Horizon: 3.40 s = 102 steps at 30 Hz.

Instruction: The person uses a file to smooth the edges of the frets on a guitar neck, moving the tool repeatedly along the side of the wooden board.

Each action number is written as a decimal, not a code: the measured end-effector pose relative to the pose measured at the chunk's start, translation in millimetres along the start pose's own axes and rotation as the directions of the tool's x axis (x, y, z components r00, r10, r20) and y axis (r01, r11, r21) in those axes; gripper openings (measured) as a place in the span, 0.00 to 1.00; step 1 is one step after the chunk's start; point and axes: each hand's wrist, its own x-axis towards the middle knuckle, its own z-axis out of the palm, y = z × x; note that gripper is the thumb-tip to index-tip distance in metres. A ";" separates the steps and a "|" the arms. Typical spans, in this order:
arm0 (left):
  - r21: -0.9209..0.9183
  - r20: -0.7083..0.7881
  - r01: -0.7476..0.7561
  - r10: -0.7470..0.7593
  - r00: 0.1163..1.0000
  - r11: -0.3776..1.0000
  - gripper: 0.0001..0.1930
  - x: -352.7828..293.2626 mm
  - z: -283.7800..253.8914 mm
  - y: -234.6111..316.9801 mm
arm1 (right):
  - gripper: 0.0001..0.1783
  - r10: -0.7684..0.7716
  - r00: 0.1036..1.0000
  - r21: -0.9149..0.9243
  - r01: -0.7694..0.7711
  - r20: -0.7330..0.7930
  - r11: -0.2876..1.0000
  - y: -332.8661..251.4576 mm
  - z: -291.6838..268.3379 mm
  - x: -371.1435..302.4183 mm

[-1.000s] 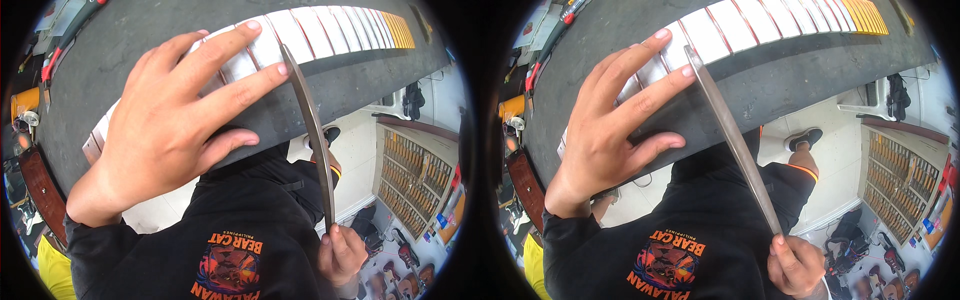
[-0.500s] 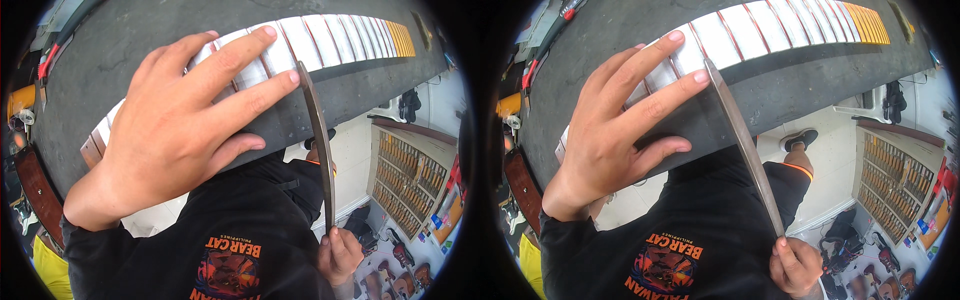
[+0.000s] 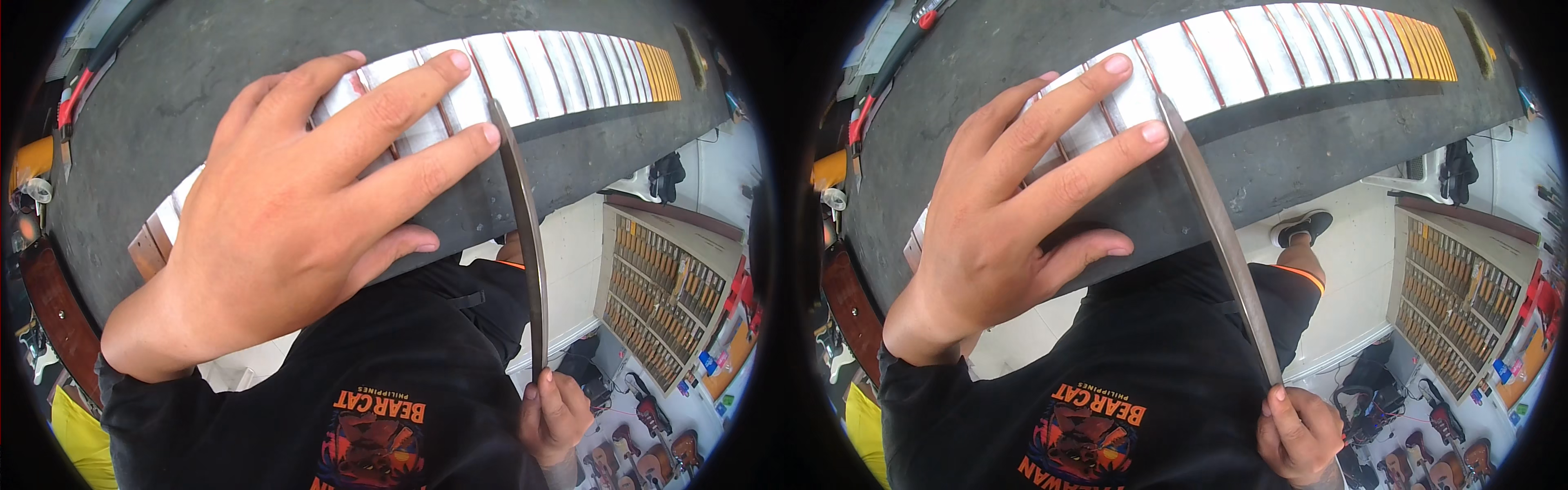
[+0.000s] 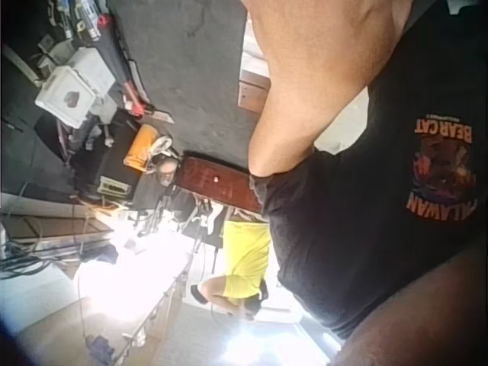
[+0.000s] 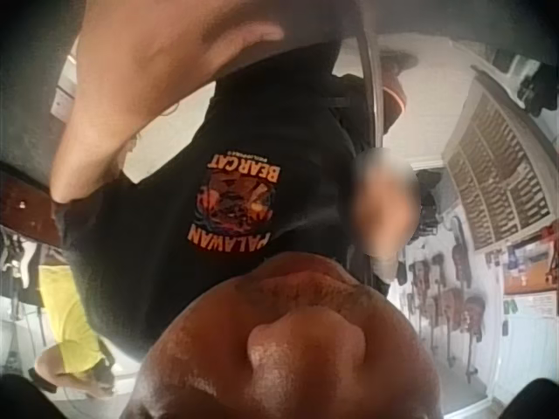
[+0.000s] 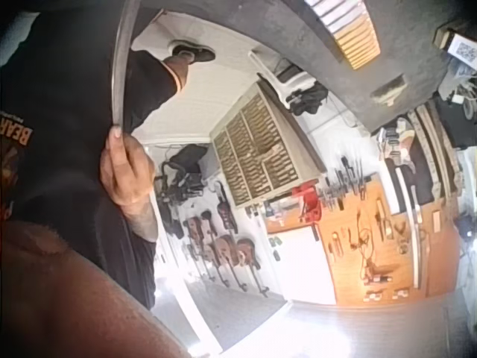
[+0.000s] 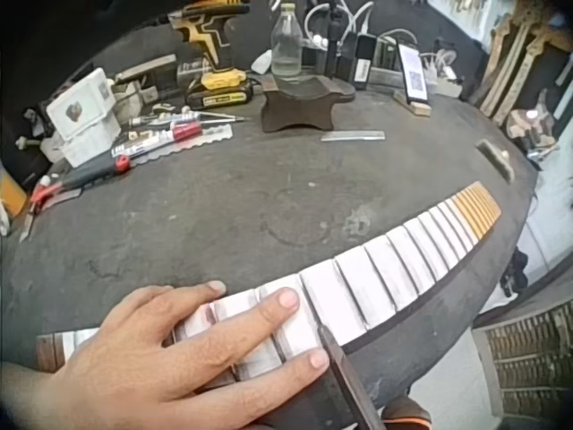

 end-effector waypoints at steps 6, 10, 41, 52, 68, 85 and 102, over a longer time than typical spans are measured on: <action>-0.004 -0.015 0.001 -0.001 1.000 1.000 0.38 0.4 1.3 0.0 | 0.32 -0.049 0.997 -0.073 0.045 -0.061 0.996 -15.1 12.0 74.1; 0.214 -0.208 -0.174 0.219 0.953 0.961 0.38 -5.9 23.5 -21.6 | 0.31 -0.077 0.993 -0.067 0.072 -0.087 0.995 -23.9 16.6 122.1; 0.017 -0.048 -0.020 0.021 0.999 1.000 0.37 1.2 -7.3 8.0 | 0.31 -0.050 0.997 -0.030 0.048 -0.060 0.998 4.8 12.9 4.1; 0.091 -0.218 -0.142 0.159 0.963 0.986 0.36 4.4 11.2 -4.4 | 0.29 -0.043 0.995 -0.049 0.039 -0.088 0.998 -10.0 18.0 91.9; 0.237 -0.355 -0.222 0.297 0.886 0.946 0.35 -3.7 46.6 -30.7 | 0.25 -0.134 0.969 0.030 0.143 -0.210 0.989 -10.6 28.0 135.3; 0.053 -0.032 -0.040 0.042 0.999 0.998 0.37 5.6 -8.2 16.7 | 0.32 -0.036 0.988 0.132 0.056 -0.151 0.990 26.3 16.0 7.5; 0.222 -0.061 -0.195 0.214 0.975 0.955 0.37 -0.4 3.4 -10.8 | 0.31 -0.043 0.988 0.143 0.065 -0.149 0.988 24.8 25.9 4.8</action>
